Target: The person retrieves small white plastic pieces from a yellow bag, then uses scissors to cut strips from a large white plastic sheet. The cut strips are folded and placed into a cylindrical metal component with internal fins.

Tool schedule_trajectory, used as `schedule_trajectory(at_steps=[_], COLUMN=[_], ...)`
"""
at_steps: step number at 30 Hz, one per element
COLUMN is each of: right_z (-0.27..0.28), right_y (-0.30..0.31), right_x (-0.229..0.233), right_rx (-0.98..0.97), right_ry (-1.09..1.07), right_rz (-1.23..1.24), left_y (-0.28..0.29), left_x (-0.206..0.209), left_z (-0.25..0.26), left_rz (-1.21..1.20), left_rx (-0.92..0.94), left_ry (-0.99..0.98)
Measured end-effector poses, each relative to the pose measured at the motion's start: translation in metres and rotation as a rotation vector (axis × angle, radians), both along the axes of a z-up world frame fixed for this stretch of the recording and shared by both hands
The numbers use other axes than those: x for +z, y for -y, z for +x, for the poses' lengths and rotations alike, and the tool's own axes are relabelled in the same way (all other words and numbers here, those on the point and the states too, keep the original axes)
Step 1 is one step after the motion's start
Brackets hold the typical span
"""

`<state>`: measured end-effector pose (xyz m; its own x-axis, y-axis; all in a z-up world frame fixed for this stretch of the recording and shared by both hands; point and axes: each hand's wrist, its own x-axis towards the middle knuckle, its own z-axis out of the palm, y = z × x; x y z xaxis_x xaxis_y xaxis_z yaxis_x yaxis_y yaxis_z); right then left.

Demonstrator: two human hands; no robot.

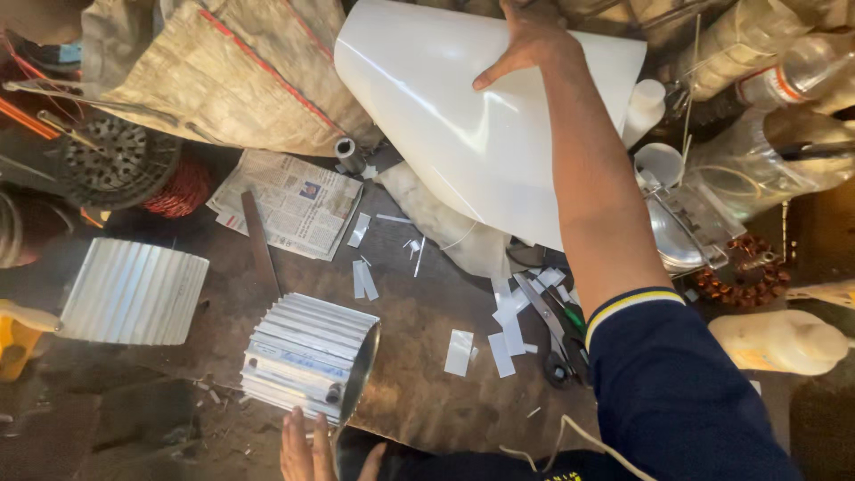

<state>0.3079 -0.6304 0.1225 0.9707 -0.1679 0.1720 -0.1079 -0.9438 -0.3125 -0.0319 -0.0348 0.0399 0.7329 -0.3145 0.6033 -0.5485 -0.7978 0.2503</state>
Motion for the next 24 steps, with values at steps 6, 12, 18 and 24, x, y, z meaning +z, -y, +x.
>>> schedule_trajectory(at_steps=[6,12,18,24], right_z=[-0.016,-0.063,-0.008,-0.033], right_y=[-0.063,-0.18,0.005,0.02], right_x=[-0.013,-0.049,-0.037,-0.042], right_rx=[0.108,0.067,-0.235,-0.191], right_ry=[0.191,0.148,0.12,-0.334], right_rz=[0.019,-0.053,0.007,0.074], left_y=[-0.008,-0.029,-0.014,0.011], left_x=[-0.073,-0.096,-0.066,-0.061], left_z=[-0.011,-0.01,-0.009,-0.008], left_rz=[-0.156,-0.096,0.016,-0.064], left_rx=[0.04,-0.02,0.022,0.128], left_ry=[-0.001,-0.136,-0.087,-0.109])
